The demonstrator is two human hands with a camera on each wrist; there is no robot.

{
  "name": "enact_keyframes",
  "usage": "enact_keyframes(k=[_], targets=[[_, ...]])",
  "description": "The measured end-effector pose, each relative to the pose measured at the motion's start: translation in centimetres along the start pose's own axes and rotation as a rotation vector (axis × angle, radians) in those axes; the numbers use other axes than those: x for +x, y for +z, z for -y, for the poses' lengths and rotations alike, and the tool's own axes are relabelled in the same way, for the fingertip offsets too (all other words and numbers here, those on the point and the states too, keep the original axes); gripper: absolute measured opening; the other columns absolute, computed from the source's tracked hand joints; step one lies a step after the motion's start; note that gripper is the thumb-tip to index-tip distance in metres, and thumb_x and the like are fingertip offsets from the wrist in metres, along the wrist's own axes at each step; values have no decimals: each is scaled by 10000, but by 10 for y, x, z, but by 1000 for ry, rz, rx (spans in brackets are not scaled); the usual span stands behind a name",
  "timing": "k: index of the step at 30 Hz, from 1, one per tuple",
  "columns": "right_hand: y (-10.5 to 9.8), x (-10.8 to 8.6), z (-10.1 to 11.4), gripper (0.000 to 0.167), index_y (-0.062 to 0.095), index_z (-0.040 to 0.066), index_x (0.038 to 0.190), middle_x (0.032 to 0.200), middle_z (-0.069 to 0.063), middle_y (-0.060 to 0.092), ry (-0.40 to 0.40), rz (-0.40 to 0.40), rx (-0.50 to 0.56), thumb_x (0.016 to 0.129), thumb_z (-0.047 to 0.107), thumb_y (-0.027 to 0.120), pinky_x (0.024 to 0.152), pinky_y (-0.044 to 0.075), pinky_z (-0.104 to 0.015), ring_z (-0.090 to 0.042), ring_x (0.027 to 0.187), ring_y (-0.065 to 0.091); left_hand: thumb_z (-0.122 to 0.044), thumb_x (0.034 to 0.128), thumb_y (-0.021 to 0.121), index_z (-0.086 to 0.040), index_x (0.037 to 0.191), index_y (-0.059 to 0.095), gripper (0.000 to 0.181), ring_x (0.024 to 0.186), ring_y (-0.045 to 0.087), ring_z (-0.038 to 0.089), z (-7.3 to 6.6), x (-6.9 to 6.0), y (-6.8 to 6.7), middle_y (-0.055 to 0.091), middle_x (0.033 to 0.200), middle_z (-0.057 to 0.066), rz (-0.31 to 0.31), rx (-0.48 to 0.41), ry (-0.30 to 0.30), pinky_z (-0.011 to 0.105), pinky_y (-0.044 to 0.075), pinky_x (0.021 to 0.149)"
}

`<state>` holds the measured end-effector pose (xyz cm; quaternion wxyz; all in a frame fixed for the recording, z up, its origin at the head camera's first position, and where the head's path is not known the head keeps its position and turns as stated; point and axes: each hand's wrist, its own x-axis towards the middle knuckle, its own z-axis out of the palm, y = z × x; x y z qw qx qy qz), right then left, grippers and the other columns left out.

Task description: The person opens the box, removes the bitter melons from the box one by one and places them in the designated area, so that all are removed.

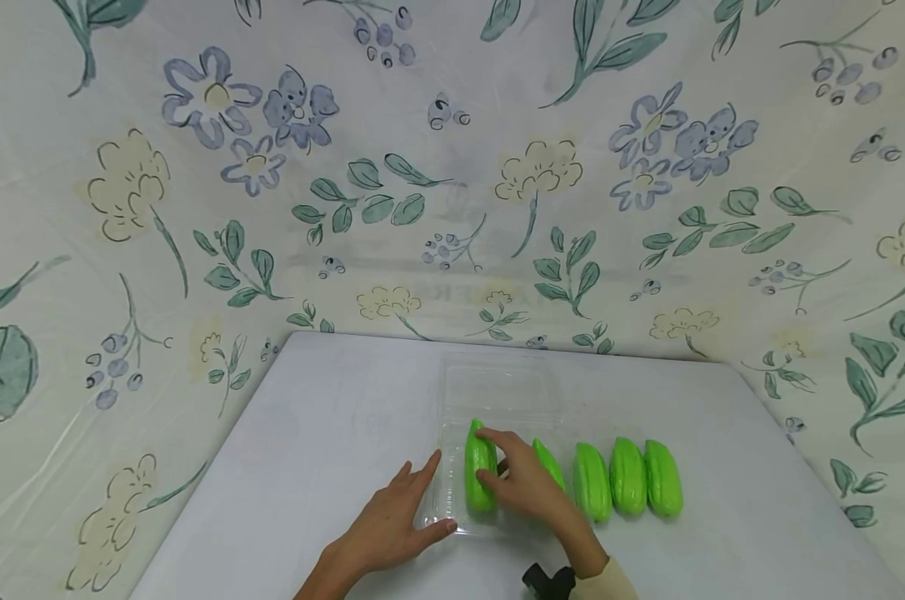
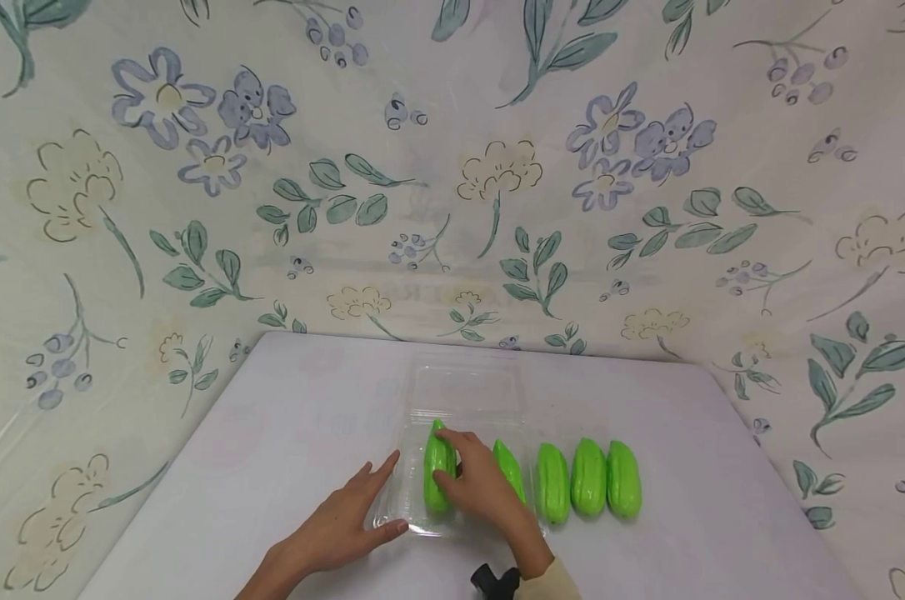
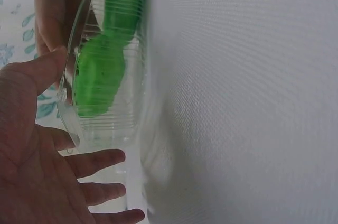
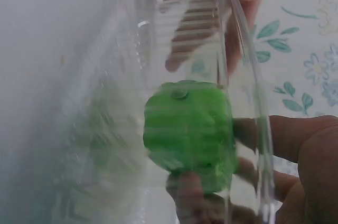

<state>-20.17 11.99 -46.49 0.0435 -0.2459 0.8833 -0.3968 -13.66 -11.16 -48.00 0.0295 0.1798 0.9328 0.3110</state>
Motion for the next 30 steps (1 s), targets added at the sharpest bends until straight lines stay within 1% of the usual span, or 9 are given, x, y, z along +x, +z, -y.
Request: enact_keyframes(k=[8, 14, 21, 25, 30], targets=[[-17, -5, -4, 549, 519, 75, 1400, 1350, -183, 524, 7, -74, -19, 891, 105, 724, 630, 523, -262, -212, 843, 629, -606, 884, 622, -116, 1569, 241, 924, 1371, 330, 463, 0, -1, 0, 473, 1449, 183, 3, 4, -4, 634, 379, 985], [-31, -10, -7, 549, 531, 89, 1395, 1356, -160, 528, 42, -126, -1, 884, 81, 729, 618, 517, -260, -205, 836, 627, -622, 878, 616, -133, 1573, 234, 931, 1384, 319, 444, 0, -2, 1, 471, 1460, 151, 2, -1, -10, 619, 373, 999], [-46, -15, -13, 545, 526, 77, 1401, 1383, -170, 509, 75, -161, 41, 890, 59, 715, 586, 522, -260, -222, 844, 640, -627, 881, 608, -127, 1569, 245, 925, 1387, 319, 437, 1, -2, 2, 463, 1470, 134, -5, 1, -10, 617, 372, 1001], [-54, -19, -18, 542, 524, 72, 1400, 1394, -188, 497, 84, -186, 41, 892, 62, 712, 590, 525, -259, -240, 855, 649, -620, 886, 607, -128, 1570, 243, 918, 1390, 313, 437, 1, -2, 3, 459, 1474, 129, -9, -2, -7, 612, 367, 1009], [-61, -23, -25, 547, 511, 72, 1410, 1398, -217, 481, 96, -197, 42, 900, 77, 709, 602, 530, -256, -257, 876, 657, -625, 886, 602, -129, 1573, 231, 925, 1389, 313, 441, 1, -2, 2, 458, 1473, 139, -2, -6, -8, 621, 363, 1006]])
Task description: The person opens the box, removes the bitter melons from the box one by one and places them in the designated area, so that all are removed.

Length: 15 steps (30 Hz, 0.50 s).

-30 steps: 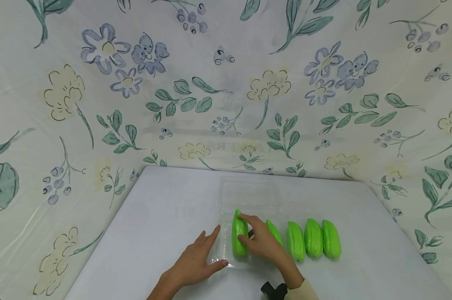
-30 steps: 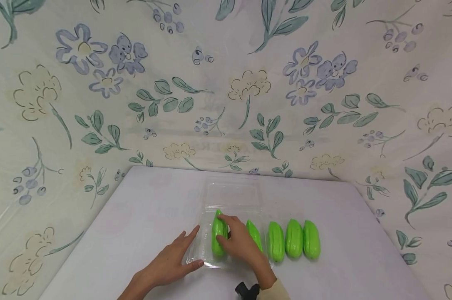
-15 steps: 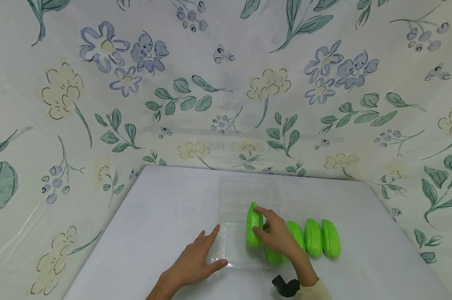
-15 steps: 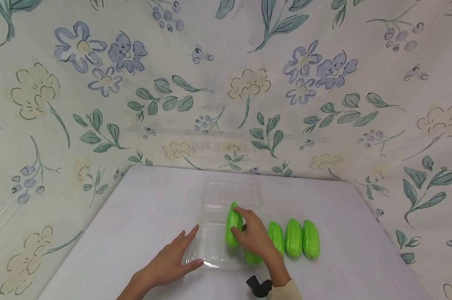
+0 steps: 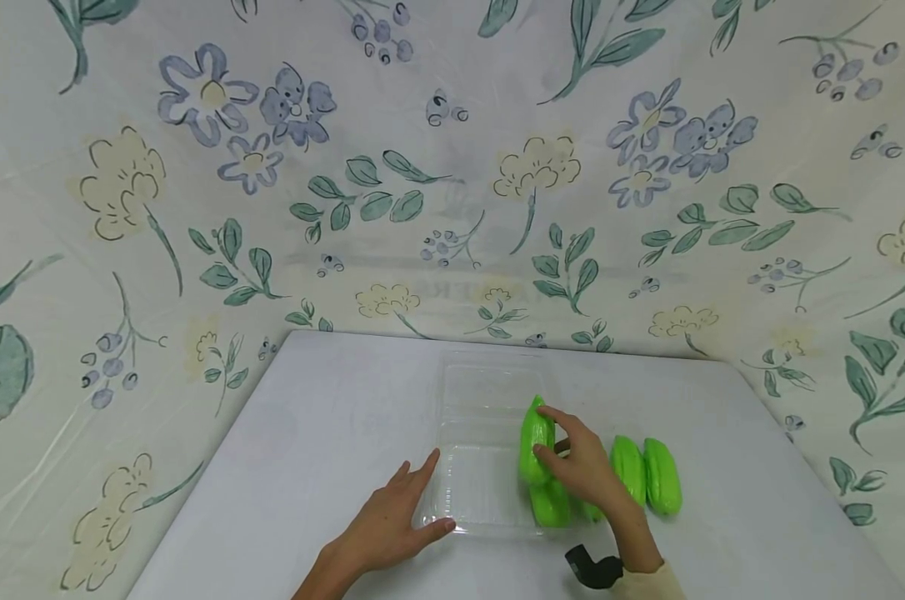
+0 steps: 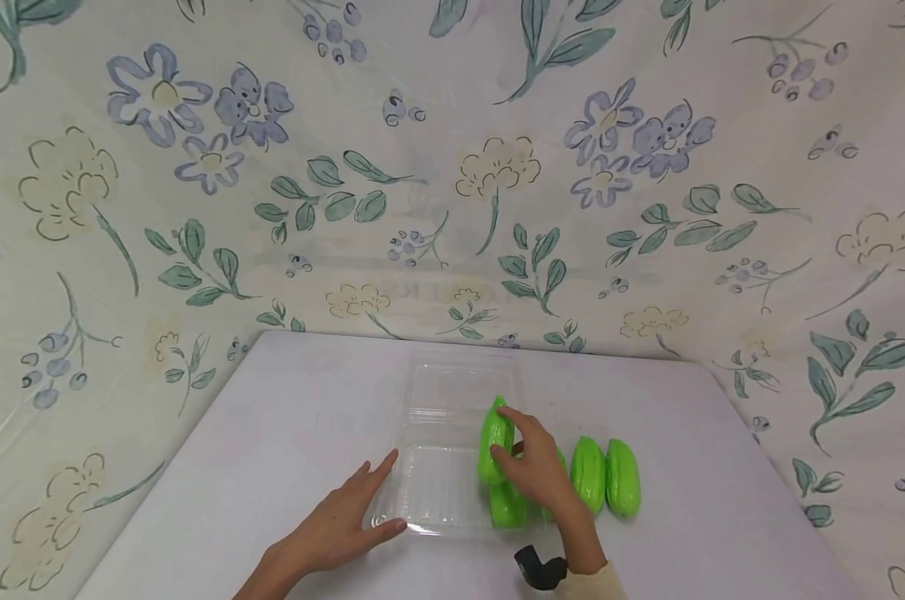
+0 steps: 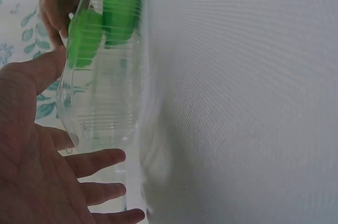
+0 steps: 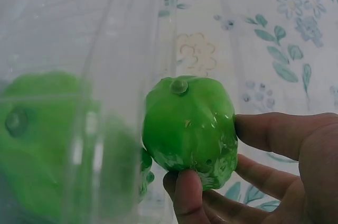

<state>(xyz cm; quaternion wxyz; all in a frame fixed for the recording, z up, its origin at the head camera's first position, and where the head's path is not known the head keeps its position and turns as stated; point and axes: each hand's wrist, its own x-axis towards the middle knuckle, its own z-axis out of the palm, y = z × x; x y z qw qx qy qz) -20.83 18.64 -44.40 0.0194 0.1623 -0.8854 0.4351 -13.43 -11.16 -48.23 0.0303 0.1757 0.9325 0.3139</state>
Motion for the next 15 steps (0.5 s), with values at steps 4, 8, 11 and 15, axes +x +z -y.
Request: enact_keyframes(k=[4, 8, 11, 15], targets=[[-5, -2, -4, 549, 499, 82, 1420, 1407, -223, 469, 10, 2, 13, 911, 101, 705, 613, 538, -258, -270, 901, 658, -629, 886, 600, -132, 1575, 228, 927, 1392, 309, 436, 0, 0, 0, 454, 1477, 135, 6, 3, -6, 615, 362, 1011], [-10, -3, -6, 552, 492, 89, 1427, 1417, -220, 462, 22, 6, 20, 917, 115, 702, 620, 540, -270, -280, 921, 653, -619, 889, 604, -124, 1574, 225, 927, 1384, 317, 448, 0, 0, 0, 455, 1473, 150, 5, 6, 0, 624, 367, 1001], [-14, -4, -7, 548, 492, 77, 1424, 1417, -227, 462, 20, 3, 18, 918, 108, 700, 616, 538, -273, -289, 920, 652, -612, 891, 606, -124, 1574, 225, 922, 1381, 319, 452, 0, 0, 0, 455, 1471, 161, 5, 7, -1, 629, 367, 998], [-19, -5, -9, 542, 496, 68, 1419, 1415, -236, 463, 23, -12, -2, 919, 109, 700, 609, 533, -282, -301, 918, 651, -620, 889, 602, -132, 1575, 223, 924, 1381, 319, 451, -1, 0, -1, 449, 1476, 158, 10, 7, -7, 631, 364, 998]])
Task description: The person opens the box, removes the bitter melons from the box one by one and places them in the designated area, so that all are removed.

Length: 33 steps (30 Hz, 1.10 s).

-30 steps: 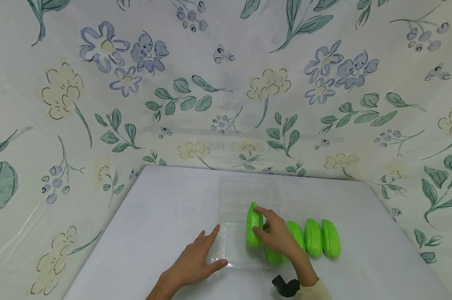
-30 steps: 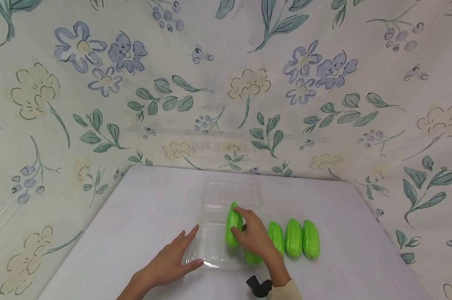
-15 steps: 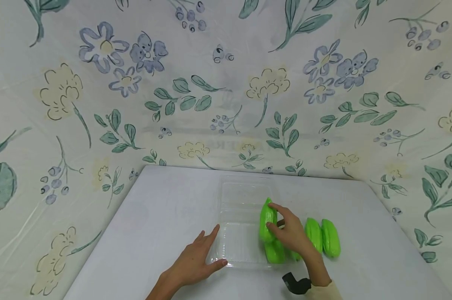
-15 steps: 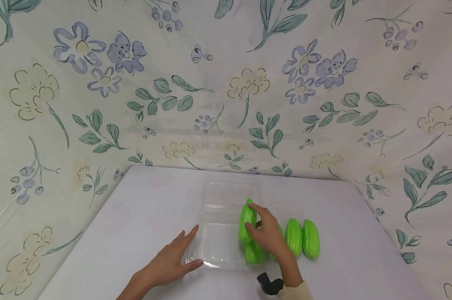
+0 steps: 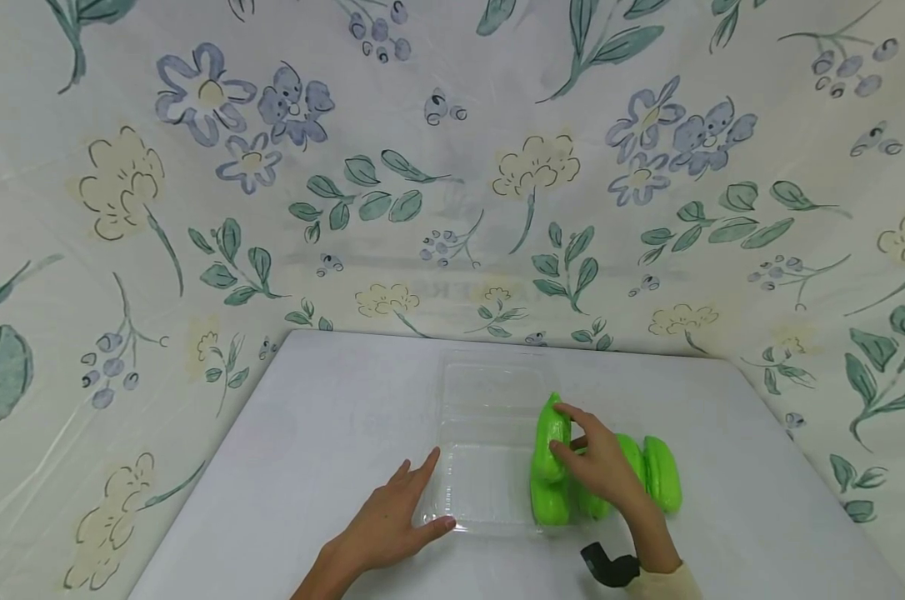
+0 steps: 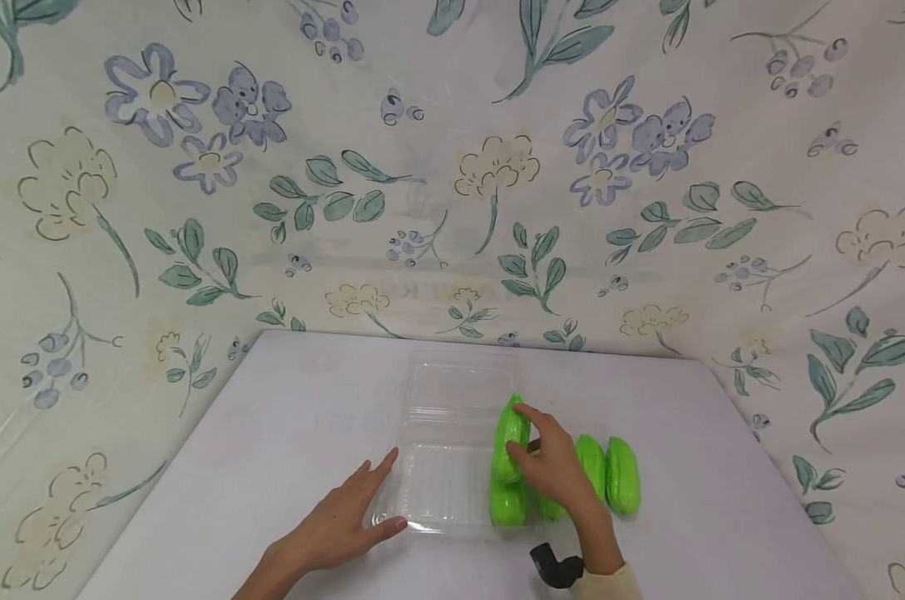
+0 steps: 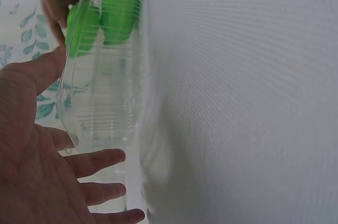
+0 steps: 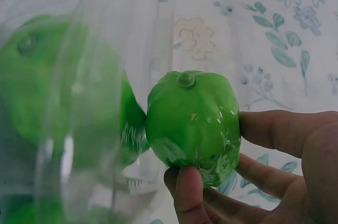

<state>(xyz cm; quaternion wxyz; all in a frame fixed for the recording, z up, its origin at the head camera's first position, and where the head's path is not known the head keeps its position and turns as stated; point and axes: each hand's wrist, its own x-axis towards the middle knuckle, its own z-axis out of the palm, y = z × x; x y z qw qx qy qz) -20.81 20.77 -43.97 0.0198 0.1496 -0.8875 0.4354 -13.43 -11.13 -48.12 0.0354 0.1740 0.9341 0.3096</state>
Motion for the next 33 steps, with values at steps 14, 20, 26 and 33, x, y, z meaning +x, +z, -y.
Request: enact_keyframes(k=[14, 20, 26, 33], targets=[[-19, -8, -4, 555, 474, 60, 1429, 1393, -255, 480, 15, -2, -48, 922, 119, 694, 635, 541, -289, -320, 930, 662, -613, 888, 610, -126, 1573, 230, 922, 1378, 322, 458, -1, 1, -1, 446, 1481, 147, 11, -2, -4, 635, 369, 993], [-25, -10, 0, 548, 473, 36, 1422, 1388, -285, 466, 18, -10, -40, 922, 95, 689, 616, 544, -280, -343, 938, 660, -616, 884, 613, -137, 1576, 221, 929, 1382, 321, 448, 0, 1, 0, 451, 1480, 134, 10, -2, -6, 633, 367, 996], [-34, -13, -4, 544, 475, 30, 1419, 1393, -295, 457, 21, -35, -71, 924, 98, 688, 625, 549, -304, -360, 944, 657, -619, 887, 607, -134, 1576, 222, 926, 1379, 326, 450, 0, 0, 0, 458, 1472, 145, 9, -3, -3, 633, 369, 993], [-45, -17, -14, 558, 463, 61, 1434, 1399, -285, 461, 74, -55, -142, 932, 155, 686, 665, 557, -391, -377, 966, 647, -615, 890, 605, -134, 1577, 217, 924, 1381, 320, 452, 1, 1, 0, 448, 1483, 134, 13, -2, -8, 641, 367, 990]])
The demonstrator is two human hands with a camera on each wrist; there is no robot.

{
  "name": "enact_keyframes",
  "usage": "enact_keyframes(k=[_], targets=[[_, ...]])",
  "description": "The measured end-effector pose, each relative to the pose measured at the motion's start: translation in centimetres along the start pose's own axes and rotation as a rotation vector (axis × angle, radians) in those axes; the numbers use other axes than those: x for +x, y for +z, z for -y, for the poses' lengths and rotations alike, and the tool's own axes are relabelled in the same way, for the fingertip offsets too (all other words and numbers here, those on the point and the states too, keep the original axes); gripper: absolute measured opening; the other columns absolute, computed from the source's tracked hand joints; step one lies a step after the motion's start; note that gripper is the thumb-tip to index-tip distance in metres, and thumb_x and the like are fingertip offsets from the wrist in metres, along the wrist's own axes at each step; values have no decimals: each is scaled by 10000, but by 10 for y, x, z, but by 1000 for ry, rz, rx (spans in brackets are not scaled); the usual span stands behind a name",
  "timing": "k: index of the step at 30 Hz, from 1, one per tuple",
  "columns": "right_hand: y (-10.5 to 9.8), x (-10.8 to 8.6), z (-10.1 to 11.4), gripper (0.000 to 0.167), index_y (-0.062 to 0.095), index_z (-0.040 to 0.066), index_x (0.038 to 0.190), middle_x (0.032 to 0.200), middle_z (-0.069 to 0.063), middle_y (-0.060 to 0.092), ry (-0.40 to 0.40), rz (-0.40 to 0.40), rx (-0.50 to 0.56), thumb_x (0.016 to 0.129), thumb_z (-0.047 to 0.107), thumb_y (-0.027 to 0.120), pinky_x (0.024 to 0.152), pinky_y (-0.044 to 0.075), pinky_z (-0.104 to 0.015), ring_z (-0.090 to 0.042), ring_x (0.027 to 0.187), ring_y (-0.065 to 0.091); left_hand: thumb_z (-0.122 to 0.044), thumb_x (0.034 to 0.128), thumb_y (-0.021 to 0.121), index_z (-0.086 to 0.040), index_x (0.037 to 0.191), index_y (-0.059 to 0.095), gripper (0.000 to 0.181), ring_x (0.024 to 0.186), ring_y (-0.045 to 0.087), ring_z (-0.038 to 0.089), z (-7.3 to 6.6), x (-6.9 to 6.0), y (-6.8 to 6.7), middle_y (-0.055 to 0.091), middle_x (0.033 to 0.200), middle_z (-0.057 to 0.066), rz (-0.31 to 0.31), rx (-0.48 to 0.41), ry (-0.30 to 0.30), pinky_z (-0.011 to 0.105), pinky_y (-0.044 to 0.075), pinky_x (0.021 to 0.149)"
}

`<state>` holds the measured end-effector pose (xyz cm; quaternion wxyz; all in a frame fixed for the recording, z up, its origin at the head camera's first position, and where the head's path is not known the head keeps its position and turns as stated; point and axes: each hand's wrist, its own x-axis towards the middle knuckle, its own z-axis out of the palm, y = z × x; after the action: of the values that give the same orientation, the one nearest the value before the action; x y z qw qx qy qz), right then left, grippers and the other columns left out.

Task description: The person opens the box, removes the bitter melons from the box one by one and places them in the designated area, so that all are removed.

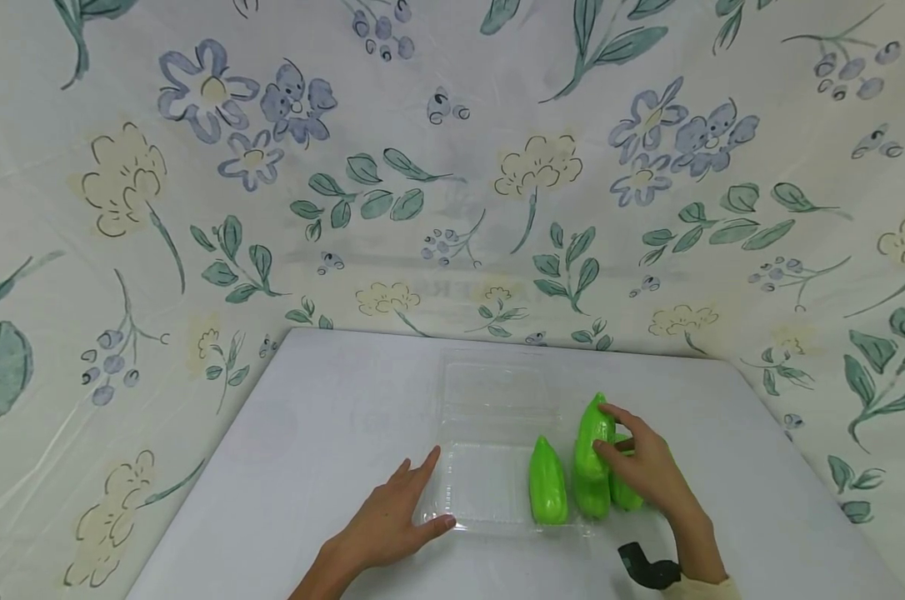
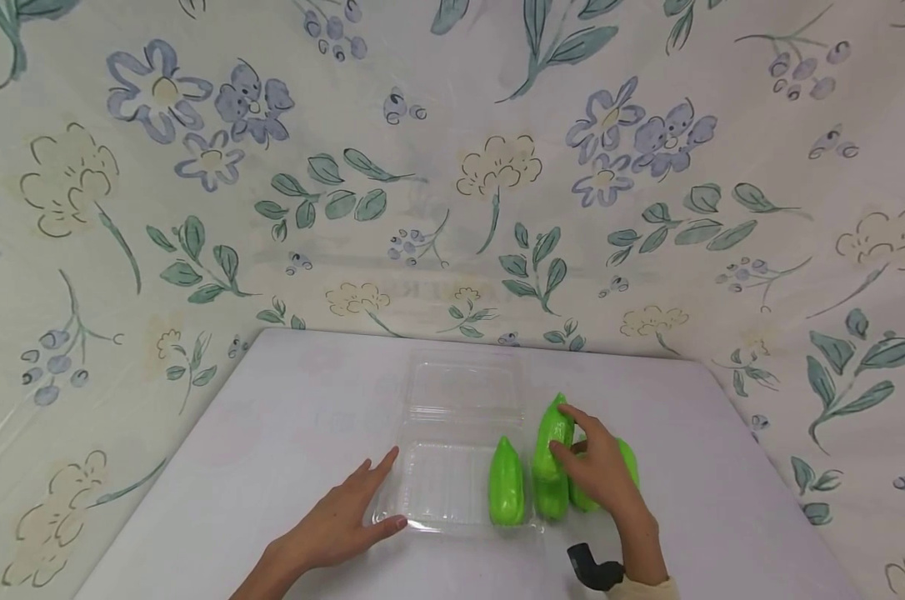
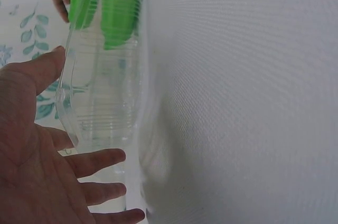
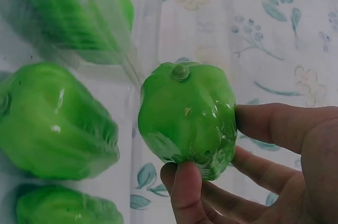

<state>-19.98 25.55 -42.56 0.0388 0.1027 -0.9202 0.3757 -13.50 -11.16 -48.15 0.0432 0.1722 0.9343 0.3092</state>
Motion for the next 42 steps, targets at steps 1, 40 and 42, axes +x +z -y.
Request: enact_keyframes(k=[1, 40, 42], targets=[[-2, -1, -1, 559, 462, 61, 1435, 1397, -286, 463, 5, -2, -6, 932, 158, 686, 666, 556, -398, -381, 967, 646, -618, 889, 604, -133, 1576, 220, 925, 1380, 322, 452, 0, 0, 0, 450, 1481, 135, -1, 0, 0, 639, 368, 991], [-68, -18, -63, 652, 331, -58, 1471, 1423, -399, 325, 240, -1, -133, 986, 279, 606, 660, 542, -406, -447, 995, 638, -622, 878, 616, -155, 1580, 212, 935, 1392, 318, 424, 2, 0, 1, 459, 1478, 108, -7, -6, -14, 616, 370, 1003], [-69, -18, -66, 656, 323, -60, 1475, 1426, -400, 317, 259, 6, -138, 988, 282, 600, 661, 540, -407, -447, 993, 636, -624, 881, 611, -156, 1580, 210, 932, 1394, 314, 422, 2, 0, 1, 453, 1483, 103, -7, -6, -14, 612, 369, 1007]])
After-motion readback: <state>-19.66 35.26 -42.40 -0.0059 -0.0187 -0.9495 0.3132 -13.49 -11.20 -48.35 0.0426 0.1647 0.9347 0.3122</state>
